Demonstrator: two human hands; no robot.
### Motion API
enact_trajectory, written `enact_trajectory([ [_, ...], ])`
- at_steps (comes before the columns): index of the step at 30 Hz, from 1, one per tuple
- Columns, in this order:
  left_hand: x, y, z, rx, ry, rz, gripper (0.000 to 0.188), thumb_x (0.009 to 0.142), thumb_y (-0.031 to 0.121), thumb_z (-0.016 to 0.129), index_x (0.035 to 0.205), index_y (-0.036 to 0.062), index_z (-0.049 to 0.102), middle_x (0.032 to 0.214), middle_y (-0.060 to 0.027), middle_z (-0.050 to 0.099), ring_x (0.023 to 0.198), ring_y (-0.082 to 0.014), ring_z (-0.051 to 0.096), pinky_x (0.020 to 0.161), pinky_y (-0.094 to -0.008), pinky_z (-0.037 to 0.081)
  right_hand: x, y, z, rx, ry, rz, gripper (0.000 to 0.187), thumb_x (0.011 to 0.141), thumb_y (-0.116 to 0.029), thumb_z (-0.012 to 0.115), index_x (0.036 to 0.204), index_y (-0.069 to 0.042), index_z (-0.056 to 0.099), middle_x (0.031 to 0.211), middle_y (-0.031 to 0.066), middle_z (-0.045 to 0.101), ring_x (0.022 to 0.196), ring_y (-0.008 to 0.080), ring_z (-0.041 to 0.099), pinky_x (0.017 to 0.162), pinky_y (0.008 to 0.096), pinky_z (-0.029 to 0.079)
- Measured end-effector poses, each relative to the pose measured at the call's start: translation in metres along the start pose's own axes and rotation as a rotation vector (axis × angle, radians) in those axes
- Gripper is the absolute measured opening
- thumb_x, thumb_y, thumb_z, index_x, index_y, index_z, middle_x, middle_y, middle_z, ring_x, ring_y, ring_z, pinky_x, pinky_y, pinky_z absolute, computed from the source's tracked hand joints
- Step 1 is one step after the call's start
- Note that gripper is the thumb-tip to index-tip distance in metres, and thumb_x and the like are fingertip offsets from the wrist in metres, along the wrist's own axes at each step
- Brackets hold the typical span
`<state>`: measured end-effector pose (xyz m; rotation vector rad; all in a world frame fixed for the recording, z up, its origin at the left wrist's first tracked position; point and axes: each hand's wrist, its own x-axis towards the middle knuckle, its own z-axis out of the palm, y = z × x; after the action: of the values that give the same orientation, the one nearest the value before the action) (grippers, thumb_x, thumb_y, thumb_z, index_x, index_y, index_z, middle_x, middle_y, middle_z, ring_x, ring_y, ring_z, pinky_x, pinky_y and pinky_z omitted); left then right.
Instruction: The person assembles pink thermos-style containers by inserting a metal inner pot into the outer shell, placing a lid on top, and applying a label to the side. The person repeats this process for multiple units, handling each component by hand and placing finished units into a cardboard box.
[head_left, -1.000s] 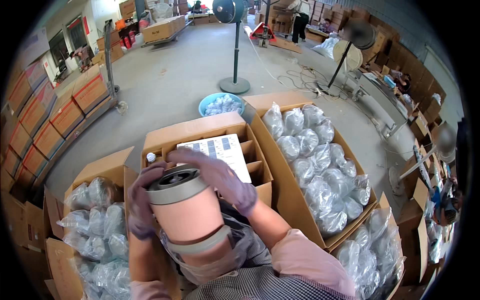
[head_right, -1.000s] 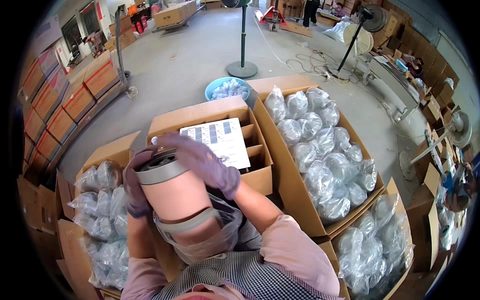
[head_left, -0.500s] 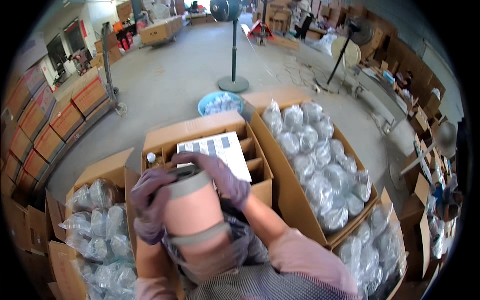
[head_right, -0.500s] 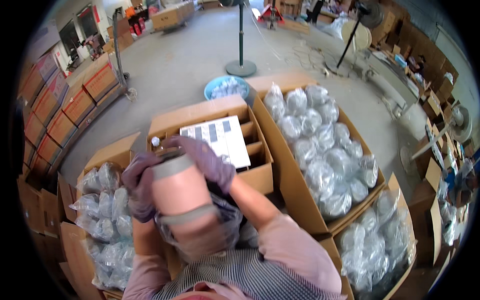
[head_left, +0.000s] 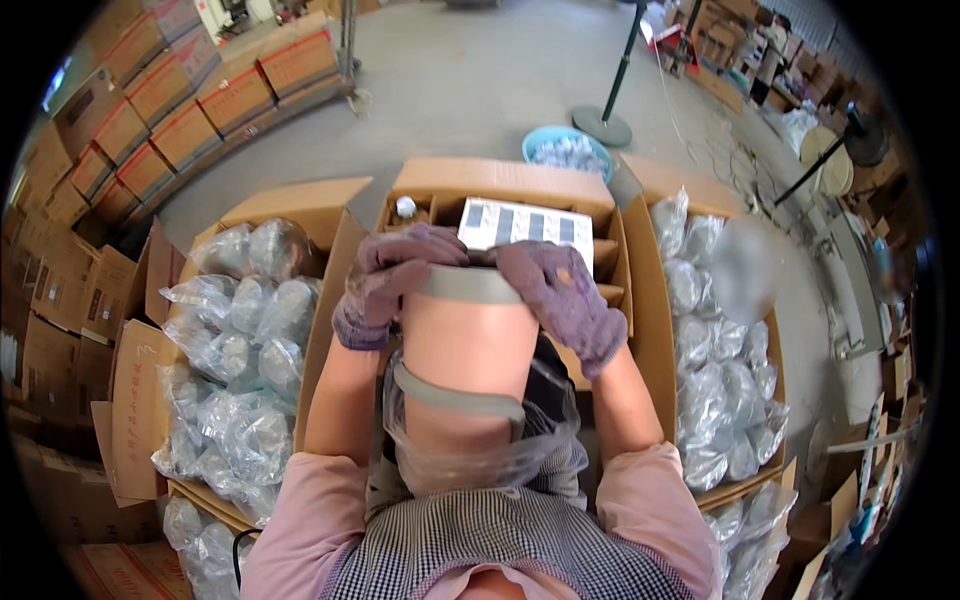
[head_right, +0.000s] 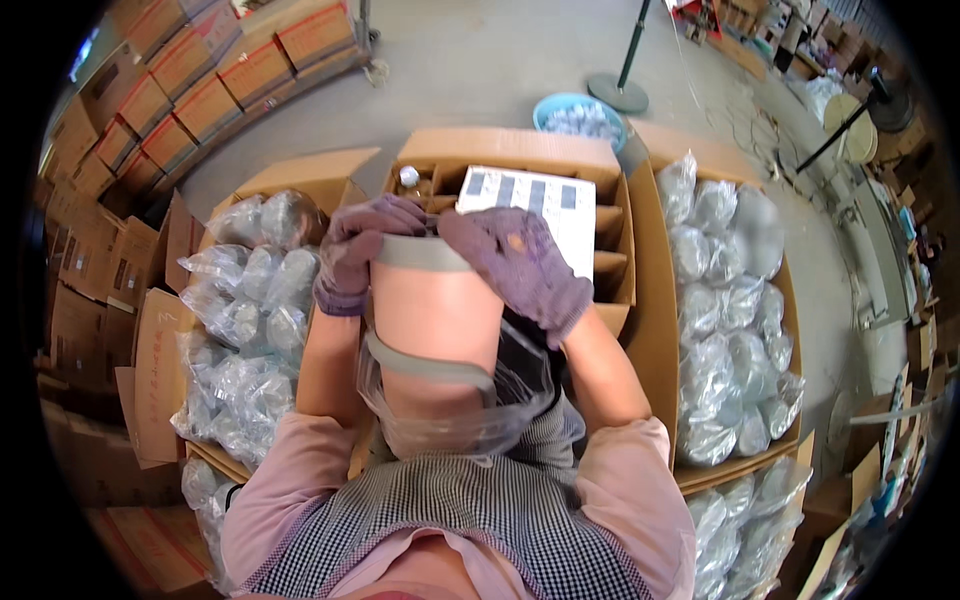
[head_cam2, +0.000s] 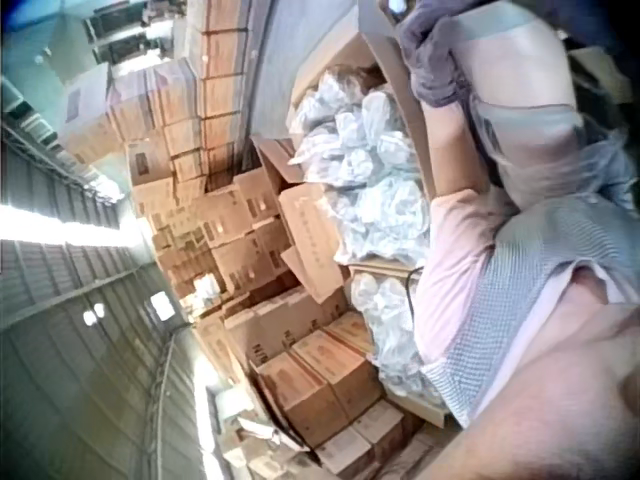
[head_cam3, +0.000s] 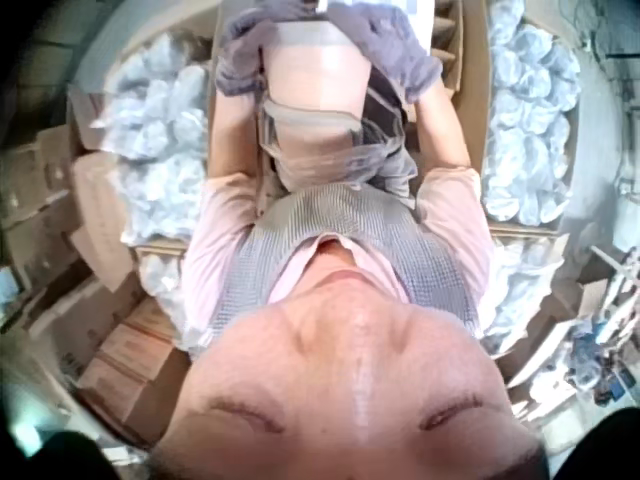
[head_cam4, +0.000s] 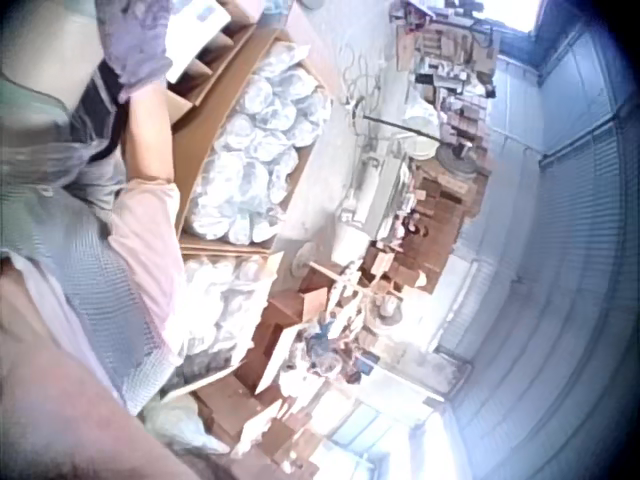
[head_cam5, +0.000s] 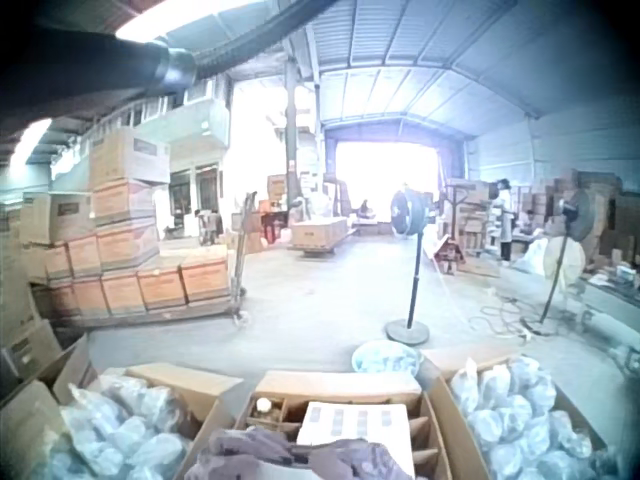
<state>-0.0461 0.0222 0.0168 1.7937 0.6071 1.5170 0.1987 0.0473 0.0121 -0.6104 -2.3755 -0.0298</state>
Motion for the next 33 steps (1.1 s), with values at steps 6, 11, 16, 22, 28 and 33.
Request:
enact_trajectory([
  [6,-0.023,-0.010,0.044,-0.614,0.104,-0.292,0.051,0.101,0.041,0.045,0.129,-0.0005,0.055,0.129,-0.0201,0.059,0.122,-0.0352,0.054,0.106,-0.0444,0.040,0.056,-0.004,-0.098,0.516,-0.290,-0.282,0.036,0.087,-0.011,0.060,0.122,-0.002,0.063,0.101,0.0167,0.069,0.094,0.0311,0.066,0.087,0.0391,0.052],
  [11,-0.043,-0.013,0.069,-0.674,-0.180,-0.524,0.051,0.102,0.039,0.043,0.133,-0.0004,0.051,0.134,-0.0195,0.055,0.124,-0.0335,0.053,0.106,-0.0427,0.040,0.067,-0.031,-0.125,0.646,-0.394,-0.166,0.028,0.082,-0.016,0.073,0.109,-0.006,0.074,0.090,0.0148,0.071,0.087,0.0283,0.066,0.080,0.0375,0.052],
  [16,-0.078,-0.009,0.075,-0.705,-0.293,-0.626,0.052,0.102,0.037,0.041,0.138,-0.0004,0.046,0.138,-0.0189,0.052,0.125,-0.0319,0.052,0.107,-0.0410,0.040,0.065,-0.078,-0.152,0.430,-0.439,0.010,0.032,0.074,-0.024,0.082,0.101,-0.007,0.075,0.085,0.0115,0.071,0.080,0.0262,0.066,0.076,0.0368,0.052],
  [22,-0.096,0.003,0.070,-0.425,-0.200,-0.583,0.053,0.103,0.035,0.038,0.143,-0.0004,0.041,0.143,-0.0182,0.048,0.127,-0.0299,0.051,0.107,-0.0389,0.039,0.046,-0.058,-0.150,0.104,-0.598,0.231,0.034,0.080,-0.036,0.072,0.093,-0.005,0.072,0.086,0.0137,0.071,0.081,0.0296,0.069,0.077,0.0369,0.055],
  [28,-0.113,0.042,0.080,0.226,-0.003,-0.377,0.055,0.101,0.028,0.050,0.147,-0.0003,0.037,0.141,-0.0190,0.050,0.119,-0.0275,0.058,0.103,-0.0371,0.044,0.045,-0.042,-0.139,0.023,-0.631,0.274,0.034,0.085,-0.038,0.066,0.091,-0.005,0.070,0.086,0.0158,0.070,0.085,0.0331,0.068,0.080,0.0383,0.053],
  [33,-0.120,0.086,0.114,0.694,-0.030,-0.442,0.086,0.085,0.043,0.073,0.146,-0.0043,0.035,0.099,-0.0241,0.057,0.082,-0.0377,0.060,0.077,-0.0442,0.052,0.011,0.039,-0.098,-0.311,-0.835,-0.092,0.028,0.089,-0.031,0.059,0.105,-0.011,0.070,0.108,0.0127,0.067,0.101,0.0291,0.064,0.088,0.0387,0.052],
])
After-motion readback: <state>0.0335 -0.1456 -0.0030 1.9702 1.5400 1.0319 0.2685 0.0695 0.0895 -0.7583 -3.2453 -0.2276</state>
